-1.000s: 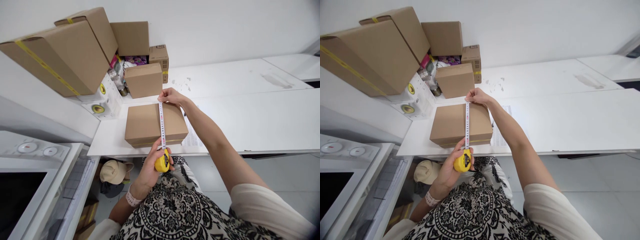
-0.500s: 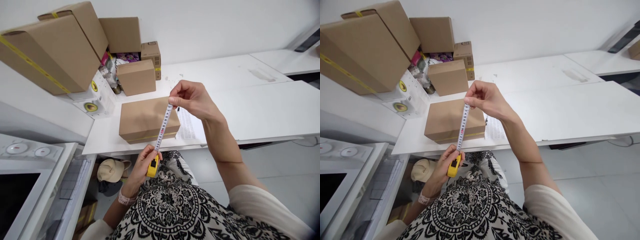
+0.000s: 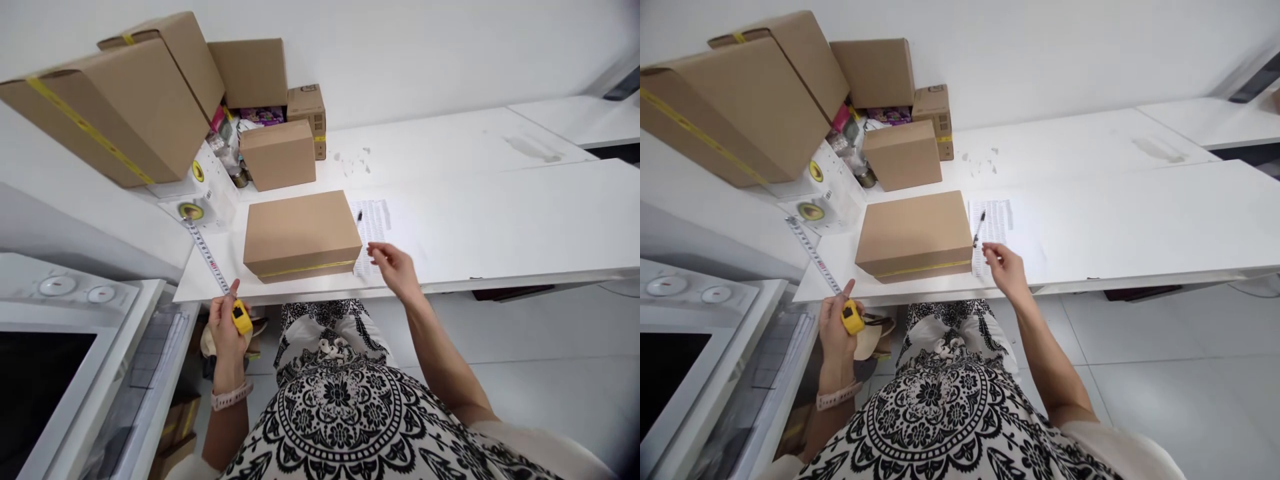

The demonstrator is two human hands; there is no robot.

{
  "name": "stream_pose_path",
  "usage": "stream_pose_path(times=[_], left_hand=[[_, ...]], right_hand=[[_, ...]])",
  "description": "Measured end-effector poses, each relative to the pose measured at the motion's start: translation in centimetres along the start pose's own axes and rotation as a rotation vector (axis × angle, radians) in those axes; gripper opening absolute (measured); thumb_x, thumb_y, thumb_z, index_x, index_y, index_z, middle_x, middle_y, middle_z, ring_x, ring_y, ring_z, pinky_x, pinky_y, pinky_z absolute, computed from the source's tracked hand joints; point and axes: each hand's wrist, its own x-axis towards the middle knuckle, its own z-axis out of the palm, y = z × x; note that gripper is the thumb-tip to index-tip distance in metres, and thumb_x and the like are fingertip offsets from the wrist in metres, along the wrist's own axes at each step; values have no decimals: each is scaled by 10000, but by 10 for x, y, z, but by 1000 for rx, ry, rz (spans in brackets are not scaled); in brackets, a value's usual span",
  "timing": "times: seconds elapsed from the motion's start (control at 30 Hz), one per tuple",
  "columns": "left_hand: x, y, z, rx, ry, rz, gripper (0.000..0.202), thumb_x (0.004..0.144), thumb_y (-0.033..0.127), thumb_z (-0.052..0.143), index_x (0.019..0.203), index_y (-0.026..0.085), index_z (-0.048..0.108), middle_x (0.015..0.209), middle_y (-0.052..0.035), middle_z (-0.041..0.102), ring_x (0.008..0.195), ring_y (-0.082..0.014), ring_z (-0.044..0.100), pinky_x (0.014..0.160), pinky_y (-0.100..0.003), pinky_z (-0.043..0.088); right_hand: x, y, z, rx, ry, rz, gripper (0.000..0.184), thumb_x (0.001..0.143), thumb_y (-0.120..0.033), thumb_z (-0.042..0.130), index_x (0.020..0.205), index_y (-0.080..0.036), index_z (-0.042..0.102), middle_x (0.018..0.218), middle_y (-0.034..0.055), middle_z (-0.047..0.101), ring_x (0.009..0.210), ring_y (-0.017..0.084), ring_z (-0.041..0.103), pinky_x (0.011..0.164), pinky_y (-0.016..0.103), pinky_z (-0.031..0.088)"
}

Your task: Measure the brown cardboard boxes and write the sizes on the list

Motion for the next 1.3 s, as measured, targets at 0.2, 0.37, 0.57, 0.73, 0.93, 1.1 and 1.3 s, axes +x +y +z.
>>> stream_pose_path(times=[0.2,0.37,0.57,0.73,0.93,1.1,1.3], left_hand=[[17,-20,7,-3,-128,-211,428,659,371,832,733,197,448,1141,-66,752,506,-67,593,493,-207,461],[24,25,15,-75,-224,-154,343,774,366,770,756,190,476,1173,-62,743,557,-92,622,515,-219,475],[45,65,30,-109,-251,-123,300,792,335,749,741,181,497,1160,-79,747,536,-95,612,474,-226,484],[48,74,44,-204,-201,-58,294,737,323,790,757,174,537,1003,-55,757,533,-108,632,466,-224,499],[22,72,79,-153,-332,-369,158,794,255,720,800,145,607,779,-54,743,506,-129,635,478,-249,536],[12,62,108,-21,-518,-516,179,808,267,712,775,148,583,836,-110,774,504,-155,669,527,-287,573],[28,73,128,94,-603,-581,144,817,220,705,792,136,591,824,-127,777,513,-209,712,540,-330,597]], right_hand=[[-21,25,27,12,-173,18,507,846,-451,649,1307,-238,652,1270,132,698,1159,305,661,974,523,551],[-8,-19,19,-3,-52,-67,485,814,-483,718,1221,-221,685,1101,121,707,912,248,674,822,451,586],[21,-49,20,74,18,-33,484,816,-543,703,1162,-204,690,1037,88,654,737,168,577,583,329,547],[50,-50,30,99,27,-20,544,809,-554,685,1233,-214,647,1154,97,621,712,148,543,474,276,479],[85,-53,39,-31,14,-48,539,856,-557,607,1272,-216,633,1194,87,648,745,160,568,613,316,516],[94,-55,35,-115,45,-111,492,863,-551,602,1226,-225,662,1201,96,665,810,201,622,732,380,532],[128,-89,35,-201,-4,-442,360,947,-418,519,1190,-229,706,1175,115,701,1031,258,623,878,411,519]])
